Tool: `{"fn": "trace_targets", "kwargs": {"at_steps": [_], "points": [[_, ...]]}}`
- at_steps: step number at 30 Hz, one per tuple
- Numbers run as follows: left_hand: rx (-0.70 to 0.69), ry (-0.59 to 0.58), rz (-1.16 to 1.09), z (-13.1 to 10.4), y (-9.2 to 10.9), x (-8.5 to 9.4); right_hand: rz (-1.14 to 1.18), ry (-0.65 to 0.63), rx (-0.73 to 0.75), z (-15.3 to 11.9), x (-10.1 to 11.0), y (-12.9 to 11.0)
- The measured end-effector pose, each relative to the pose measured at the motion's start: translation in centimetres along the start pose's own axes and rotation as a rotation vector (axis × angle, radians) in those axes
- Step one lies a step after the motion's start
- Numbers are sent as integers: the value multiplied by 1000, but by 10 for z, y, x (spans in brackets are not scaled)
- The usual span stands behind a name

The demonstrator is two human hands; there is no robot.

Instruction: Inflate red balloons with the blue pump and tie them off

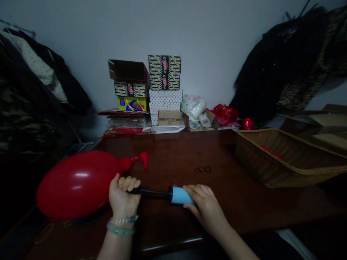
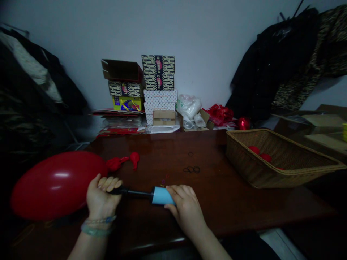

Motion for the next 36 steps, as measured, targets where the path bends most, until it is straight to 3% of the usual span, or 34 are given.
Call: {"fn": "trace_targets", "kwargs": {"at_steps": [11,15,26,30,36], "points": [[127,-19,39,-21,-49,-16,69,1,-45,-1,-11,-21],[110,-20,45,-20,-44,-17,72,-12,-32,0,-9,-20],[-6,29,12,0,10,-2,-4,-54,0,4,3,1],[-3,17,6,-1,6,-1,3,-15,-2,3,4,-3],[64,-7,5,-10,-25,-10,41,1,-9,2,-2,-13]]}}
Point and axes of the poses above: each hand's wrist, its own z-axis towards the middle knuckle, its own x-axis out of the back of the hand, y = z × x, the point moved 7 cm from there along z, towards the middle knuckle, and after that the axes turned 7 degrees about z, right-handed, at the moved point
